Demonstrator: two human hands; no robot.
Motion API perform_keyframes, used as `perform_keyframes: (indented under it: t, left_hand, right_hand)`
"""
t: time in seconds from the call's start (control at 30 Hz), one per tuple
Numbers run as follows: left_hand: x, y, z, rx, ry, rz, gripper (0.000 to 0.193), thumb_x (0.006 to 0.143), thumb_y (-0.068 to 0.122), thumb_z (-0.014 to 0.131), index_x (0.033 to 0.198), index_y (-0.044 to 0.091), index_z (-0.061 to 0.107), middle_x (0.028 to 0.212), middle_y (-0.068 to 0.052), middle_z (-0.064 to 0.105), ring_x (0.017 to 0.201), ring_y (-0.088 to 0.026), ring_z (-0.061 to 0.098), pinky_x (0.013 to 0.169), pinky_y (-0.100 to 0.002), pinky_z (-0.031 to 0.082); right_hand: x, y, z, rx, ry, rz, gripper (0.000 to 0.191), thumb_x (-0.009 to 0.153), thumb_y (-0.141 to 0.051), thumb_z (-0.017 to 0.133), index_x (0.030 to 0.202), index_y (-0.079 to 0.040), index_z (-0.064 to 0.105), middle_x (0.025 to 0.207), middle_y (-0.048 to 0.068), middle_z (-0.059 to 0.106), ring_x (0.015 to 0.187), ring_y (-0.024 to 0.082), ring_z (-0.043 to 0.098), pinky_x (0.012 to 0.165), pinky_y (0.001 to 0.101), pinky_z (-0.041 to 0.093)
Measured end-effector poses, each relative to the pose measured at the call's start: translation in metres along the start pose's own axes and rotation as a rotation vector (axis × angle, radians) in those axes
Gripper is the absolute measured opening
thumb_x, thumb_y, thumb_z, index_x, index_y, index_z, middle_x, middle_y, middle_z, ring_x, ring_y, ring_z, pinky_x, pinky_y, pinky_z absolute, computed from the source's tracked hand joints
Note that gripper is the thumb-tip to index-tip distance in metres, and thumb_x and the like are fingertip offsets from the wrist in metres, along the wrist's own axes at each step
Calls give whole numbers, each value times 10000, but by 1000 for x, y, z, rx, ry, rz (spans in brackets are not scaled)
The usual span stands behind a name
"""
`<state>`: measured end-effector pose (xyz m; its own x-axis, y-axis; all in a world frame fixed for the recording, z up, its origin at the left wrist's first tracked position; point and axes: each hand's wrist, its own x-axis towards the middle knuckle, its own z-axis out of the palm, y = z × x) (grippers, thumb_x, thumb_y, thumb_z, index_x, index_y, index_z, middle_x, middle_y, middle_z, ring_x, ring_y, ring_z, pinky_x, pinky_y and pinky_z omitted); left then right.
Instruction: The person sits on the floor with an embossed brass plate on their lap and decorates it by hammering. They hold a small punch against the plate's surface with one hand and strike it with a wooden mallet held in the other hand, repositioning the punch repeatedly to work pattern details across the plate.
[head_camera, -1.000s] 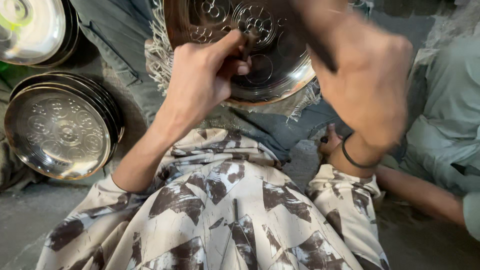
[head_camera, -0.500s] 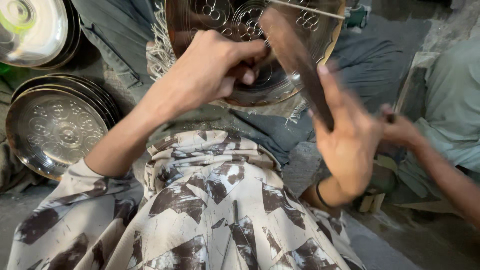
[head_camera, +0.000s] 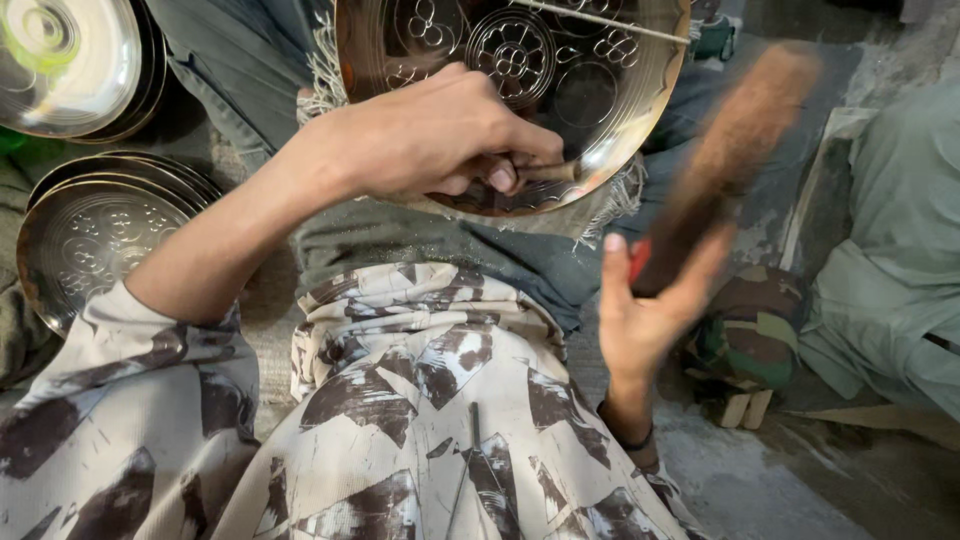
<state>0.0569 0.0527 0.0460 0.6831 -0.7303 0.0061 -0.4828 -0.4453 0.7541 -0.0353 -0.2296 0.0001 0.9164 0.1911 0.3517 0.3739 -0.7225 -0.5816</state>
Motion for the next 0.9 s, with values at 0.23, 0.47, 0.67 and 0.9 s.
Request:
perform_keyframes:
  t: [0.23, 0.47, 0.67, 0.9]
  left_hand:
    - [-20, 9, -1, -126, 272, -49, 490, 676, -135, 649, 1139, 26, 647, 943, -103, 753, 838, -219, 772, 676, -353, 582]
    - [-44, 28, 46, -259, 752, -294, 249, 994, 40, 796, 1165, 13, 617, 1003, -85, 771, 900, -177, 795, 760, -281, 614]
    - [-35, 32, 70, -159, 907, -315, 276, 1012, -45, 732, 1244, 12, 592, 1053, -100, 777, 1000, -183, 807, 805, -252, 640]
    - [-25, 44, 82, -120, 1027, -469, 314, 990, -42, 721, 1264, 14, 579, 1019, -85, 790, 972, -184, 817, 763, -269, 625]
  right_hand:
    - [4, -1, 1, 122, -8, 108, 659, 1011, -90, 827, 1570, -14, 488, 1425, 183, 647, 1234, 294, 710, 1075, 368, 549]
    - [37, 22, -1, 408, 55, 128, 781, 1062, -156, 877, 1627, -62, 347, 1218, 62, 585, 881, 132, 590, 794, 229, 482]
    - [84, 27, -1, 498, 17, -45, 799, 1048, -166, 869, 1641, -113, 338, 1016, 13, 636, 785, 126, 601, 740, 224, 463]
    - [142, 2, -13, 182, -146, -479, 540, 992, -202, 813, 1414, -112, 487, 1090, 83, 695, 938, 205, 707, 817, 268, 511]
